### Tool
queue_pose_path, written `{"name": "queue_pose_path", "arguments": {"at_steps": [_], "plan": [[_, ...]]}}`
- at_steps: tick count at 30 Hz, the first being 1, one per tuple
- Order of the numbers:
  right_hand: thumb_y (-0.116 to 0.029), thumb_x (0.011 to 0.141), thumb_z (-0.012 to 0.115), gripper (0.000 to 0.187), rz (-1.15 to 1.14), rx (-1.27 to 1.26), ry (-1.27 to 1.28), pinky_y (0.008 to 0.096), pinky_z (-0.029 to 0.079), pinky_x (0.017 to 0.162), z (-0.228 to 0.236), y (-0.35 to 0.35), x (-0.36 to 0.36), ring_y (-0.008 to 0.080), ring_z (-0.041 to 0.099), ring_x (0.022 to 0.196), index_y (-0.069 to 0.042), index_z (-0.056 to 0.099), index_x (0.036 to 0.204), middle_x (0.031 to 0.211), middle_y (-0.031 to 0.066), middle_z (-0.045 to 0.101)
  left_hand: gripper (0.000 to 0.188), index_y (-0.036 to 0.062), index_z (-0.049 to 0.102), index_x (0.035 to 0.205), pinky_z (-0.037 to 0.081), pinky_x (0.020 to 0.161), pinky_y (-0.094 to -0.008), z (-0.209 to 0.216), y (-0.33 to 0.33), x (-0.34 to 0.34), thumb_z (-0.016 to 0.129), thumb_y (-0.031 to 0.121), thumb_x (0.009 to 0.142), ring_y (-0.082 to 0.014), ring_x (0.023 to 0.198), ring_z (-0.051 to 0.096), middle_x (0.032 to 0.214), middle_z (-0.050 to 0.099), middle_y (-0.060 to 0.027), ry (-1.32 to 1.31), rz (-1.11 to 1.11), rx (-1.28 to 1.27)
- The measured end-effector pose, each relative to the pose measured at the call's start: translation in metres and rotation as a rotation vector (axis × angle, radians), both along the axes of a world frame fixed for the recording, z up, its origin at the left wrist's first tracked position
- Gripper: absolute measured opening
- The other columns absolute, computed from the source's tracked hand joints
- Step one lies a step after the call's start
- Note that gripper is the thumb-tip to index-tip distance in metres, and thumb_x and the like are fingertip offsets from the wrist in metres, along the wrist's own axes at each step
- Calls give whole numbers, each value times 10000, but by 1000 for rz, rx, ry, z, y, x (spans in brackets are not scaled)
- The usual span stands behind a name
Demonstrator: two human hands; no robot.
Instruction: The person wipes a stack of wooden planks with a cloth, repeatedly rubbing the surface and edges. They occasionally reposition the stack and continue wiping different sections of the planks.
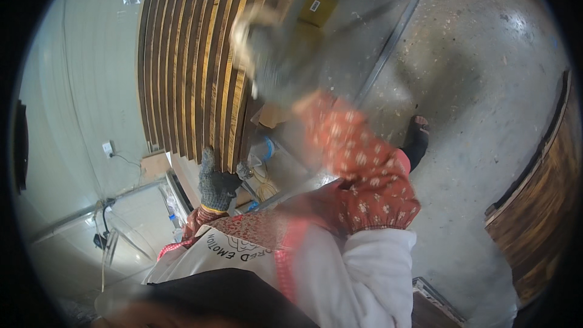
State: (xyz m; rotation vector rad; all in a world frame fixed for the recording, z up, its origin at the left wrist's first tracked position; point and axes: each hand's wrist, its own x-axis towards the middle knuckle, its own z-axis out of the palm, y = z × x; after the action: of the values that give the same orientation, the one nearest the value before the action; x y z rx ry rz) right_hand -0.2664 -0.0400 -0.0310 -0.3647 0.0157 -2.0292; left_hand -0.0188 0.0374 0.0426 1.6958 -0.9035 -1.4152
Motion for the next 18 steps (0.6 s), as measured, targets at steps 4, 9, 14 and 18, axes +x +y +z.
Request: {"name": "queue_pose_path", "arguments": {"at_steps": [4,9,14,18], "plan": [[-185,760,736,460,-265,313,277,365,517,771,17,-24,-50,264,624,886,-17,552,1147,1022,143,613,555,91,482,1358,526,727,-379,0,1,12,617,438,946,-256,937,611,1177,608,-128,-171,-155,-27],[-270,875,655,372,-251,196,517,352,491,723,48,-5,-34,232,556,866,-28,550,1137,996,125,570,561,89,488,1351,526,733,-371,6,0,13,624,445,940,-254,980,602,1185,606,-127,-162,-181,3],[-221,805,698,654,-681,635,1449,478,447,933,-3,-68,-113,395,494,1161,16,441,1357,1258,234,499,524,64,523,1311,533,725,-395,0,2,9,645,332,878,-288,933,630,1144,626,-147,27,51,49],[-252,914,657,429,-877,541,1136,406,479,882,3,-71,-152,300,600,1011,20,559,1232,1129,172,618,420,18,579,1184,504,606,-405,11,2,4,690,156,803,-294,708,646,894,663,-162,-292,-184,-34]]}}
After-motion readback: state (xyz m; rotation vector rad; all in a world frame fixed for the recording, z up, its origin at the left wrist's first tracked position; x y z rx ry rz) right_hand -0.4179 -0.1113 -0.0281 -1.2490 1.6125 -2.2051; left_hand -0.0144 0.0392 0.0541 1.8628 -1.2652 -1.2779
